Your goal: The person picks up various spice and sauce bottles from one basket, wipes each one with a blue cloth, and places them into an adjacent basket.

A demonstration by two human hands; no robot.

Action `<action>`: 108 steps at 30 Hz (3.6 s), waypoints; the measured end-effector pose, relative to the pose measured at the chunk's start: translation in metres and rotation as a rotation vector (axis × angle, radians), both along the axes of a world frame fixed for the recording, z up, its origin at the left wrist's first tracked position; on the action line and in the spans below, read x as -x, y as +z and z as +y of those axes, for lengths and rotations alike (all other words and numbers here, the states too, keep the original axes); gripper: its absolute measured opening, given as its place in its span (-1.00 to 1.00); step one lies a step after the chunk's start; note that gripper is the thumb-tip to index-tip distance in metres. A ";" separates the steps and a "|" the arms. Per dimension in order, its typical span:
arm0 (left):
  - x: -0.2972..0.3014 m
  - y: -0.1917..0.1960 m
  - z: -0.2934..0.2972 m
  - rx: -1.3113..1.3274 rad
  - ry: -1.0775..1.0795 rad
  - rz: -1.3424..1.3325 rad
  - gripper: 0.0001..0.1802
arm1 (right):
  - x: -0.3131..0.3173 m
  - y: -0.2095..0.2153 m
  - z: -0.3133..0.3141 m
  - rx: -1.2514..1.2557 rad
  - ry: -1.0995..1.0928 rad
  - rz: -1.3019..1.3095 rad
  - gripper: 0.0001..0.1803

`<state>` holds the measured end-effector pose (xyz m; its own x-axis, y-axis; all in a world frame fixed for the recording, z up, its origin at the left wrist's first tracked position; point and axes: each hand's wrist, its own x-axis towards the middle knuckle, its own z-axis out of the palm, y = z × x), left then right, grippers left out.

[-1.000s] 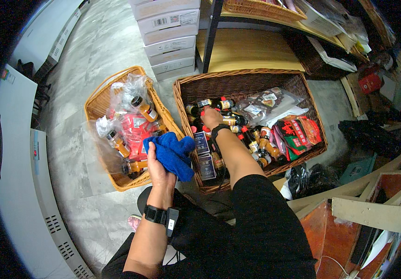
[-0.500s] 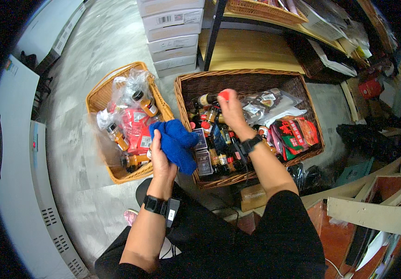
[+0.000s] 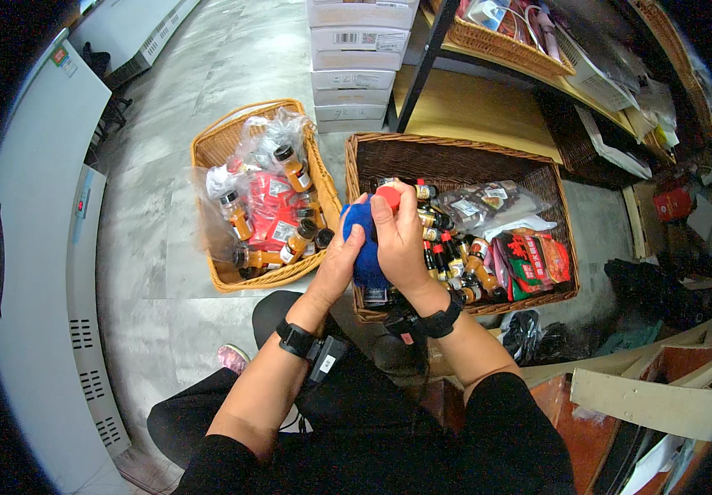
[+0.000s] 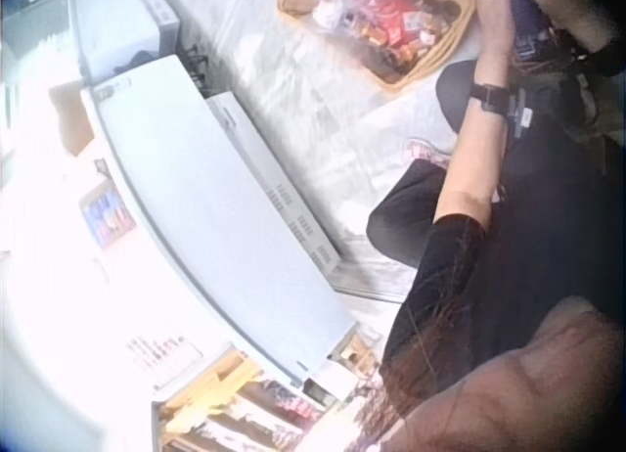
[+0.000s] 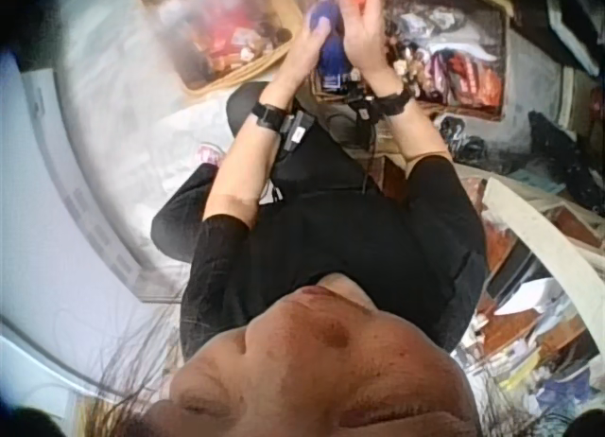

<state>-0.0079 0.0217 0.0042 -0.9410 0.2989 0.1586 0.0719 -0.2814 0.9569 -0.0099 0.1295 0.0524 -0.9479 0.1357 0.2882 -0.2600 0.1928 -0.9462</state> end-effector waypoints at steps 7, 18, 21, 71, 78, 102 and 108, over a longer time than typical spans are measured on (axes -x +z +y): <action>-0.006 0.003 -0.009 -0.420 -0.216 -0.568 -0.45 | -0.003 0.027 -0.005 0.356 0.188 -0.008 -0.66; -0.011 0.008 -0.013 -0.660 -0.406 -0.792 -0.46 | 0.025 0.020 0.008 0.680 0.265 -0.074 -0.58; -0.007 0.002 -0.012 -0.529 -0.245 -0.669 -0.49 | 0.024 0.003 0.004 0.410 0.172 -0.044 -0.59; -0.003 0.021 -0.033 -0.767 -0.050 -0.684 -0.33 | -0.047 -0.064 0.029 1.044 1.024 -1.073 -0.32; 0.003 0.011 -0.038 -0.564 0.003 -0.653 -0.51 | -0.047 -0.071 0.021 0.685 0.785 -0.953 -0.36; 0.008 -0.009 -0.024 -0.021 0.598 -0.271 -0.76 | -0.059 -0.048 0.010 -0.708 0.129 -0.317 -0.38; 0.005 -0.017 -0.015 -0.081 0.339 -0.364 -0.63 | -0.045 -0.046 0.002 -0.427 0.117 -0.356 -0.58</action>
<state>-0.0132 0.0069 -0.0123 -0.9816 -0.0329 -0.1881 -0.1625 -0.3740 0.9131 0.0352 0.1320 0.0064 -0.9983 -0.0345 -0.0462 0.0185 0.5667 -0.8237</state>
